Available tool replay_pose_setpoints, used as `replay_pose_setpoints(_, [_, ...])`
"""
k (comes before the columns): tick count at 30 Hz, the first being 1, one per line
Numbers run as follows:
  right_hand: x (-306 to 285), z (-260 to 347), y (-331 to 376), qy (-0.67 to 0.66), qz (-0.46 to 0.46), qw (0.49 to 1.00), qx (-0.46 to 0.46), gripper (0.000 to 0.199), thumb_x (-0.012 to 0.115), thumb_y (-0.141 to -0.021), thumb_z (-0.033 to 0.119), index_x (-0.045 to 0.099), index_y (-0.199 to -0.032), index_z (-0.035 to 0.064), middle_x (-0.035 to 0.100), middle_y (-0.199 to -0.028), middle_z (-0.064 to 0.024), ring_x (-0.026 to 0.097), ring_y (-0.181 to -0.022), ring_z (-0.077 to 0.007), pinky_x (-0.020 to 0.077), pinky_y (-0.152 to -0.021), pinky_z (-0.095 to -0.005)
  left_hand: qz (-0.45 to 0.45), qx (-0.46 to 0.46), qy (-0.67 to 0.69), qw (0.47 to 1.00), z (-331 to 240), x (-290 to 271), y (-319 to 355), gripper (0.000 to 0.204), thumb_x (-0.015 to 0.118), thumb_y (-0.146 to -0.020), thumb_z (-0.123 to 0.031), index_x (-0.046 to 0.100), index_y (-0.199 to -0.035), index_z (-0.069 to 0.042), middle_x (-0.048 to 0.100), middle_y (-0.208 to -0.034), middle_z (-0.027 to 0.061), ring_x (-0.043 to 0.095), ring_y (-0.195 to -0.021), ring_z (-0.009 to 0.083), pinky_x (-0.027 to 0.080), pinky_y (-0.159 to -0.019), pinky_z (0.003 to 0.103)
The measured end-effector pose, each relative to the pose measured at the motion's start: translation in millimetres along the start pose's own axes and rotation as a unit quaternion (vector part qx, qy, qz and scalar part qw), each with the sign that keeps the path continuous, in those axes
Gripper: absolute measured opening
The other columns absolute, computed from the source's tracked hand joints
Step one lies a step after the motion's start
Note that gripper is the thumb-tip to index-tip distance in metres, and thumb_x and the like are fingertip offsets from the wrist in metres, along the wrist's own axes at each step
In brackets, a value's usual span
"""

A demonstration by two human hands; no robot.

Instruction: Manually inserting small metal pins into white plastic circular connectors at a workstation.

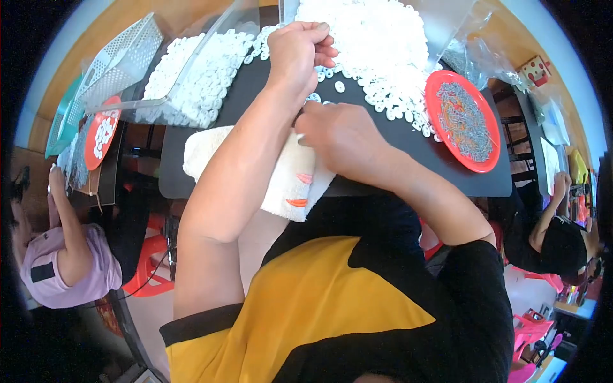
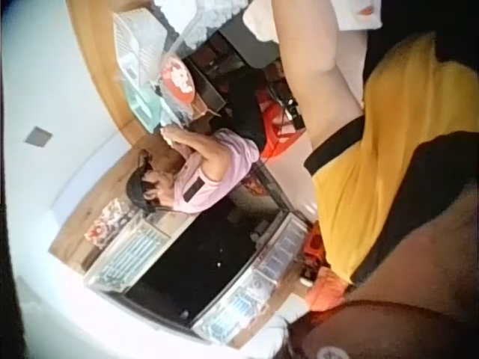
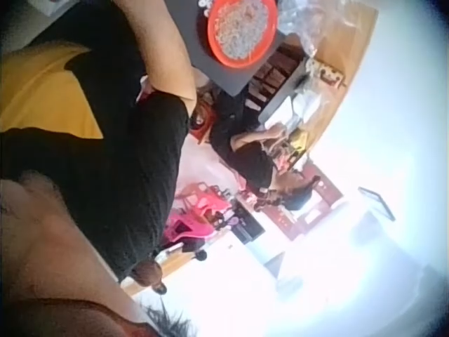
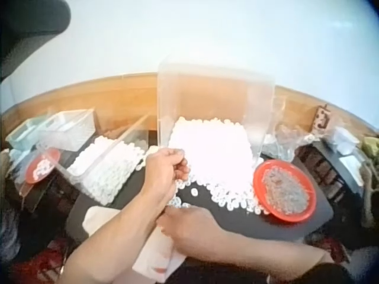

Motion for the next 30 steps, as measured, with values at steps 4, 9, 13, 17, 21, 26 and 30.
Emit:
replay_pose_setpoints(4, [-45.7, -56.0, -4.0, -0.302, -0.123, 0.923, 0.203, 0.014, 0.063, -0.087, 0.015, 0.064, -0.092, 0.0026, 0.063, -0.078, -0.0047, 0.06, -0.068, -0.0117, 0.0442, -0.06, -0.0263, 0.001, 0.01, -0.028, 1.0, -3.6, 11.9, 7.6, 0.011, 0.061, -0.085, -0.004, 0.06, -0.088, 0.006, 0.061, -0.072, 0.0115, 0.059, -0.057, 0.0171, 0.047, -0.044, 0.027])
replay_pose_setpoints(9, [-58.5, -94.3, -5.6, -0.459, -0.199, 0.794, 0.345, 0.013, 0.061, -0.09, 0.016, 0.065, -0.094, 0.0034, 0.065, -0.077, -0.0022, 0.059, -0.063, -0.0091, 0.0418, -0.058, -0.0214, 0.044, 0.024, -0.064, 0.997, -2.1, 22.1, 16.9, 0.009, 0.061, -0.085, -0.004, 0.062, -0.086, 0.005, 0.061, -0.072, 0.0103, 0.058, -0.058, 0.0147, 0.045, -0.043, 0.025])
replay_pose_setpoints(13, [-50.6, -102.4, 2.1, -0.498, -0.189, 0.771, 0.349, 0.014, 0.06, -0.091, 0.016, 0.064, -0.094, 0.0026, 0.066, -0.079, -0.0043, 0.061, -0.064, -0.0104, 0.0433, -0.058, -0.0207, 0.07, 0.028, -0.109, 0.991, -4.0, 23.4, 18.9, 0.014, 0.062, -0.086, -0.01, 0.063, -0.089, 0.004, 0.062, -0.076, 0.0092, 0.06, -0.063, 0.0139, 0.046, -0.047, 0.025])
replay_pose_setpoints(17, [-51.4, -106.5, 2.9, -0.509, -0.178, 0.775, 0.329, 0.014, 0.059, -0.091, 0.014, 0.064, -0.095, 0.0013, 0.066, -0.081, -0.0064, 0.062, -0.065, -0.011, 0.0452, -0.059, -0.0213, 0.073, 0.015, -0.117, 0.99, -1.8, 24.4, 22.5, 0.015, 0.063, -0.085, -0.011, 0.063, -0.089, 0.004, 0.062, -0.076, 0.0084, 0.059, -0.062, 0.0135, 0.046, -0.047, 0.025])
replay_pose_setpoints(21, [-51.2, -107.2, 3.8, -0.534, -0.18, 0.767, 0.307, 0.015, 0.059, -0.091, 0.013, 0.063, -0.096, -0.001, 0.067, -0.082, -0.0091, 0.064, -0.066, -0.0127, 0.0482, -0.061, -0.0225, 0.086, 0.027, -0.111, 0.99, -2.6, 28.3, 21.8, 0.015, 0.063, -0.083, -0.009, 0.063, -0.088, 0.005, 0.061, -0.073, 0.0086, 0.057, -0.058, 0.0115, 0.045, -0.043, 0.023])
replay_pose_setpoints(26, [-54.9, -108.8, 7.1, -0.54, -0.185, 0.762, 0.305, 0.015, 0.058, -0.091, 0.012, 0.062, -0.096, -0.0011, 0.067, -0.082, -0.0098, 0.064, -0.067, -0.0132, 0.0485, -0.061, -0.0225, 0.074, 0.027, -0.095, 0.992, -0.2, 28.0, 22.4, 0.013, 0.062, -0.083, -0.008, 0.063, -0.088, 0.005, 0.061, -0.074, 0.0083, 0.057, -0.058, 0.0112, 0.045, -0.042, 0.023])
replay_pose_setpoints(30, [-56.7, -107.3, 7.2, -0.517, -0.168, 0.783, 0.303, 0.014, 0.058, -0.091, 0.013, 0.062, -0.096, 0.0, 0.067, -0.082, -0.0093, 0.064, -0.066, -0.0125, 0.0479, -0.06, -0.0218, 0.075, 0.035, -0.104, 0.991, -2.3, 28.8, 23.2, 0.013, 0.062, -0.084, -0.008, 0.063, -0.087, 0.005, 0.061, -0.073, 0.0078, 0.056, -0.057, 0.0103, 0.044, -0.042, 0.023])
Point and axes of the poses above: each hand's wrist, its own y-axis away from the middle knuckle, its own x-axis out of the palm, z = x × y, the point moved 2 cm from there along -y, towards the middle knuckle
